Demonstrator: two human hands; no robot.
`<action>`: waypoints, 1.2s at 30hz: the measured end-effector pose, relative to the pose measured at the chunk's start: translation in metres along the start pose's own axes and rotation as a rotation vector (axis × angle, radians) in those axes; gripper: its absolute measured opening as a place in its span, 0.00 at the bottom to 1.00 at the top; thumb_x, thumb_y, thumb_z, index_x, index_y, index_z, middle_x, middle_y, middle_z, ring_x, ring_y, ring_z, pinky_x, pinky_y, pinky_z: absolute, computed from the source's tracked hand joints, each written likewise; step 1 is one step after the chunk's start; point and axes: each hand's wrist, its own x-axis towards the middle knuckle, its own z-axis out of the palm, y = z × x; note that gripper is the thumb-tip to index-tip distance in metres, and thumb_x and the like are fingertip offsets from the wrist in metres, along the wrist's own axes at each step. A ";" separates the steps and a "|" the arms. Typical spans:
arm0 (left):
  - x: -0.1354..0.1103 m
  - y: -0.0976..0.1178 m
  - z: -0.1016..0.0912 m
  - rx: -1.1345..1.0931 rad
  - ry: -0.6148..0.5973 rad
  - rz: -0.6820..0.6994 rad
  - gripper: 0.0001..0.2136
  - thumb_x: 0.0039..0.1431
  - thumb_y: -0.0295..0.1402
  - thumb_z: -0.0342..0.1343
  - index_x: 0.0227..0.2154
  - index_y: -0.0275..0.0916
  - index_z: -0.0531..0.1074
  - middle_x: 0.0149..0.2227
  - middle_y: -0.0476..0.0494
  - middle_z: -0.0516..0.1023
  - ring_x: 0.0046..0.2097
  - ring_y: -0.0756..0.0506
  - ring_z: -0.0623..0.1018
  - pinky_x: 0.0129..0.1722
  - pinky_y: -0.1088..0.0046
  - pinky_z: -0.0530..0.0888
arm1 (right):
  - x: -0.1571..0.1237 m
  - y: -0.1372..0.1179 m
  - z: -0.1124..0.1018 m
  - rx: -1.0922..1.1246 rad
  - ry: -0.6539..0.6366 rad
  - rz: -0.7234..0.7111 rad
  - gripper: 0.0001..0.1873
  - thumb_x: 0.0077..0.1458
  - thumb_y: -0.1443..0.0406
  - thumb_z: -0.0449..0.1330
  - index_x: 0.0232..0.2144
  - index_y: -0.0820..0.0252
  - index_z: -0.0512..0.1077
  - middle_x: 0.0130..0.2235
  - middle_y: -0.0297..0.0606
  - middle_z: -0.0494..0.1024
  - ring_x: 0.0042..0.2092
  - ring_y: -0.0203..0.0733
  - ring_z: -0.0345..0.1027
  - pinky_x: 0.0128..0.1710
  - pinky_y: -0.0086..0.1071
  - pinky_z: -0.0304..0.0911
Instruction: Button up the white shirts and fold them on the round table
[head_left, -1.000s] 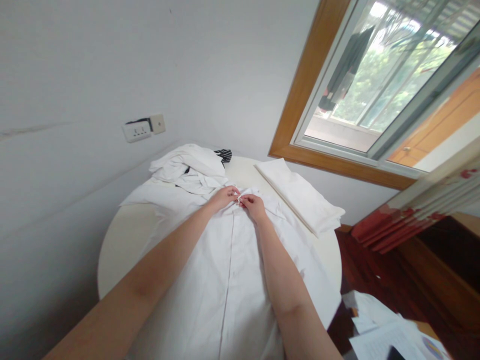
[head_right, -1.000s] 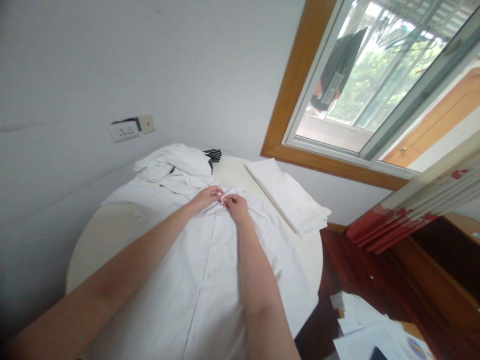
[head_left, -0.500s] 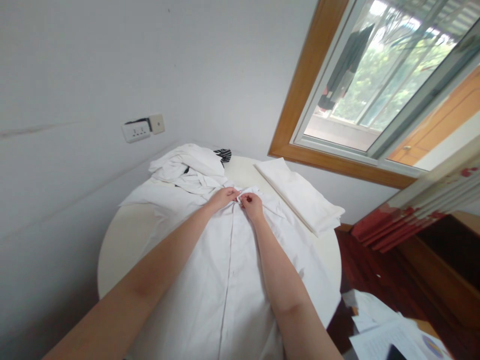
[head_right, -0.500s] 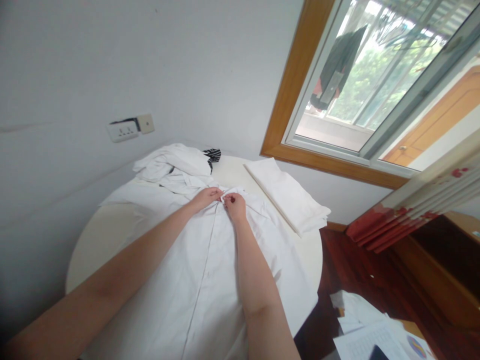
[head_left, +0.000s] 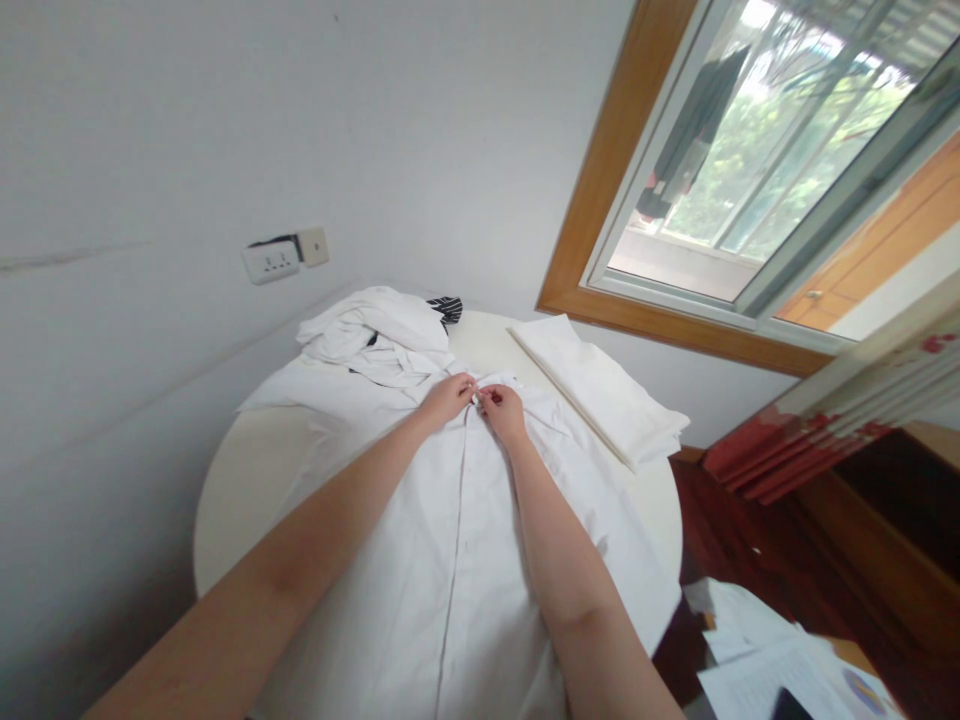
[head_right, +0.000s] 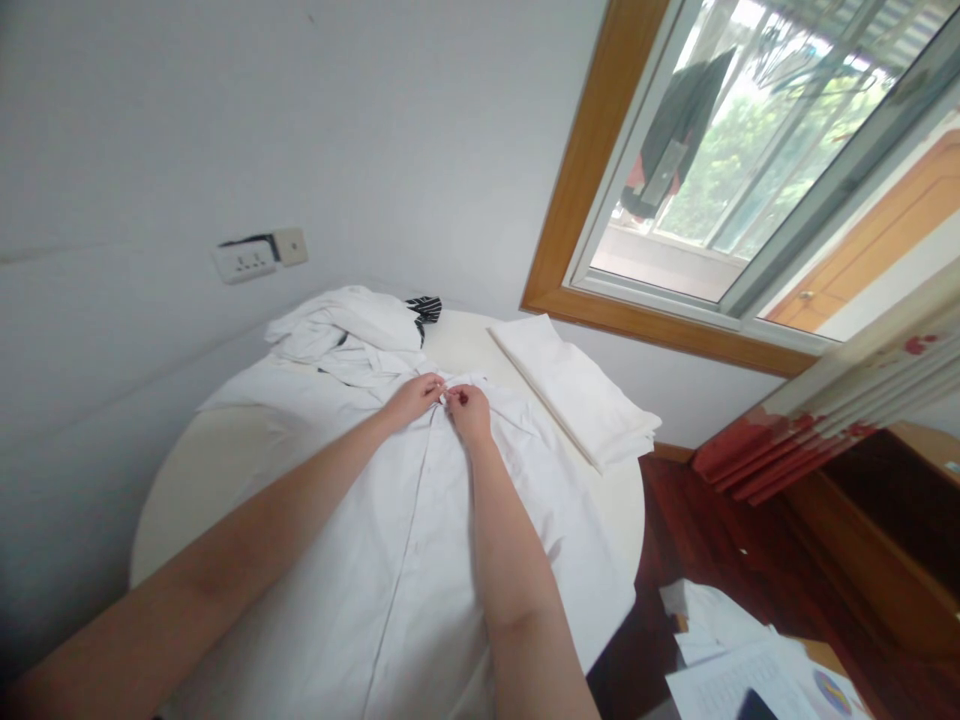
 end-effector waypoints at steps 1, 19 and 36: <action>-0.001 0.001 0.000 0.025 0.013 0.006 0.10 0.55 0.36 0.50 0.38 0.39 0.70 0.25 0.49 0.73 0.29 0.48 0.73 0.29 0.75 0.65 | 0.000 -0.002 -0.001 0.015 -0.016 0.002 0.10 0.51 0.61 0.54 0.26 0.60 0.72 0.23 0.33 0.73 0.24 0.35 0.65 0.27 0.27 0.61; -0.007 0.017 0.001 -0.019 0.007 0.106 0.12 0.59 0.32 0.46 0.45 0.37 0.64 0.22 0.54 0.62 0.27 0.50 0.67 0.29 0.75 0.64 | 0.004 -0.001 0.010 -0.124 0.078 -0.035 0.11 0.56 0.61 0.48 0.23 0.56 0.60 0.24 0.31 0.65 0.29 0.37 0.58 0.32 0.29 0.54; -0.005 0.006 -0.002 -0.193 -0.003 -0.060 0.18 0.51 0.43 0.55 0.41 0.37 0.73 0.26 0.49 0.75 0.29 0.49 0.74 0.32 0.74 0.68 | 0.006 -0.029 -0.020 0.021 -0.052 0.218 0.15 0.47 0.54 0.56 0.23 0.59 0.70 0.21 0.32 0.70 0.23 0.33 0.61 0.24 0.27 0.57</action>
